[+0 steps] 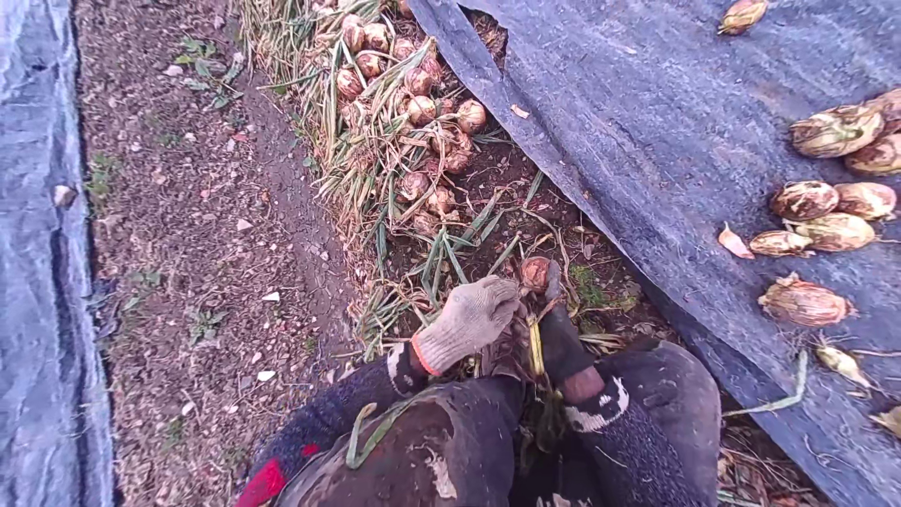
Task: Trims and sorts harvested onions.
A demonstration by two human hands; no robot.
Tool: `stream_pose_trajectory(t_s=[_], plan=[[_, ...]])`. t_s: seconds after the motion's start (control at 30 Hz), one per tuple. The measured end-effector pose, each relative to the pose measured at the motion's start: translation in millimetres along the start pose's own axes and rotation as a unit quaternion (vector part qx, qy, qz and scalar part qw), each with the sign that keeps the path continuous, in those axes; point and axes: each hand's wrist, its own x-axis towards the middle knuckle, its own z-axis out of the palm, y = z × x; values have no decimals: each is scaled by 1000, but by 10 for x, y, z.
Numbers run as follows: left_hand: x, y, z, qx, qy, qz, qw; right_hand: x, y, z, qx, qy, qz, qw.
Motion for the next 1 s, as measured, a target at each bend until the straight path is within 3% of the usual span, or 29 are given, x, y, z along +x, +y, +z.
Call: stream_pose_trajectory(t_s=[0.07,0.13,0.17,0.23,0.3,0.37,0.43,0.5,0.57,0.67,0.73,0.87,1.0], plan=[[204,-114,-141,-36,84,2,996,-170,-146,86,63,-64,-40,995],[469,-393,-413,43,198,-59,978,-484,-385,161,104,-118,-198,968],[570,-619,-571,81,222,-125,964,-647,-531,137,98,-145,-306,936],[735,-992,-819,143,174,-256,940,-848,-730,133,61,-150,-501,850],[931,-1210,-800,181,110,-343,915,-787,-691,120,-28,-73,-572,816],[1128,-1346,-632,214,99,-393,889,-510,-491,27,-153,44,-505,848],[1265,-1414,-512,235,101,-404,878,-224,-373,-70,-282,144,-372,872],[1223,-1539,-515,180,136,-384,895,-38,-343,-159,-403,185,-255,859],[1041,-1708,-594,37,171,-334,926,75,-308,-222,-471,185,-215,835],[644,-1599,-613,-206,154,-248,934,166,-261,-187,-487,152,-215,833],[383,-1266,-553,-269,111,-204,935,237,-213,-137,-478,126,-219,841],[-18,-684,-355,-252,-12,-119,960,241,-83,-36,-406,54,-254,876],[-205,-568,-243,-245,-84,-57,964,166,-4,-45,-331,39,-330,883]])
